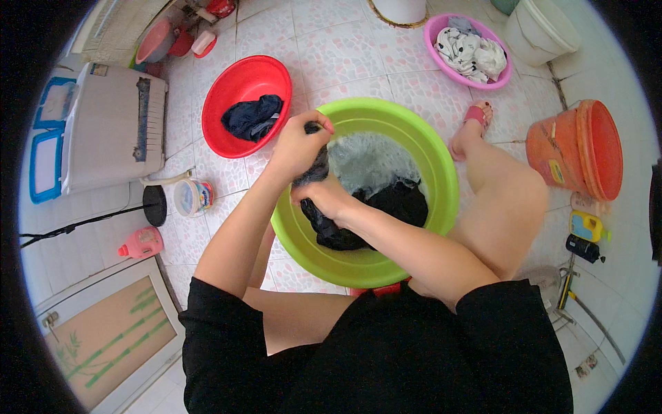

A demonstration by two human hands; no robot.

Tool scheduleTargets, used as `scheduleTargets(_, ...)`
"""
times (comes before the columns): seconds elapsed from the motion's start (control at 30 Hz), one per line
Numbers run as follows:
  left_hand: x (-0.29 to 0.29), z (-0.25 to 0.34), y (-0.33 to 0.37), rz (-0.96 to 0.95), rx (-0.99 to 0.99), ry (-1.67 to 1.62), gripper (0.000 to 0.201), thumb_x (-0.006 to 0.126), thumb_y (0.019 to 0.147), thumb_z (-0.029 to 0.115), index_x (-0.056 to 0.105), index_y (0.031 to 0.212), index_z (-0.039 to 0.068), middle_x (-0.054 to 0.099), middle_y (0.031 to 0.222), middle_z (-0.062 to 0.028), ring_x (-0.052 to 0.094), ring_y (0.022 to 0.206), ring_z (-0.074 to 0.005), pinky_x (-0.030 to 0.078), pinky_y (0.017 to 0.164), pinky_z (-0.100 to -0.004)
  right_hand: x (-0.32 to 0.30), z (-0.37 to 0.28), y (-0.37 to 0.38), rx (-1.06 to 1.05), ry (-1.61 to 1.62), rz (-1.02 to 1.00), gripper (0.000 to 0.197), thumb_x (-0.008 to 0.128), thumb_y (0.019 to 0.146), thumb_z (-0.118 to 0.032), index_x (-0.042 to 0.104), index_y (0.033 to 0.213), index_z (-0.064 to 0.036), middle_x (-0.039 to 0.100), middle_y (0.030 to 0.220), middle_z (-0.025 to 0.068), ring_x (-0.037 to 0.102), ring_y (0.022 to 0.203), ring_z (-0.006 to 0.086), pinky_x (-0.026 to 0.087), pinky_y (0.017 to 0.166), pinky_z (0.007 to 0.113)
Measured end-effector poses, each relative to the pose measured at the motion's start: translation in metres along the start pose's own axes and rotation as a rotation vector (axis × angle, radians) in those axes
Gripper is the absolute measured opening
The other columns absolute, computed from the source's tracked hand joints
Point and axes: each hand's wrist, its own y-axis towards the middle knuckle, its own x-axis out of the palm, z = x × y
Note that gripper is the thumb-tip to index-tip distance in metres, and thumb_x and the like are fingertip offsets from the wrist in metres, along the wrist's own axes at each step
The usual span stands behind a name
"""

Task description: The person washes black clothing by hand in a green basin filled with soapy water, rubbing and squeezing the fabric repeatedly while sitting on a stool.

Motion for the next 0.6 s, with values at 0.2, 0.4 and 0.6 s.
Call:
scheduleTargets(0.2, 0.035, -0.008, 0.015, 0.340, 0.132, 0.463, 0.017, 0.055, 0.074, 0.015, 0.060, 0.082, 0.001, 0.060, 0.074, -0.0193, 0.060, 0.072, -0.0332, 0.046, 0.066, -0.0376, -0.013, 0.027, 0.019, -0.062, 0.068, 0.193, 0.021, 0.062, 0.067, -0.013, 0.057, 0.081, 0.0006, 0.060, 0.073, 0.0085, 0.057, 0.072, 0.0193, 0.042, 0.065, 0.031)
scheduleTargets(0.4, 0.047, -0.015, 0.018, 0.409, 0.064, 0.524, 0.016, 0.054, 0.075, 0.019, 0.060, 0.081, 0.005, 0.060, 0.075, -0.0192, 0.058, 0.076, -0.0363, 0.046, 0.069, -0.0417, -0.028, 0.034, 0.030, 0.016, -0.346, 0.243, 0.033, 0.062, 0.072, -0.024, 0.057, 0.093, 0.0013, 0.062, 0.088, 0.0145, 0.058, 0.085, 0.0268, 0.043, 0.069, 0.036)
scheduleTargets(0.6, 0.033, -0.049, 0.002, 0.525, 0.194, 0.160, 0.051, 0.070, 0.068, 0.025, 0.046, 0.108, 0.004, 0.055, 0.103, -0.0208, 0.055, 0.095, -0.0315, 0.044, 0.082, -0.0366, -0.042, 0.033, 0.027, 0.024, -0.359, 0.053, 0.049, 0.069, 0.059, -0.014, 0.052, 0.103, 0.0006, 0.060, 0.095, 0.0138, 0.057, 0.090, 0.0239, 0.044, 0.072, 0.033)
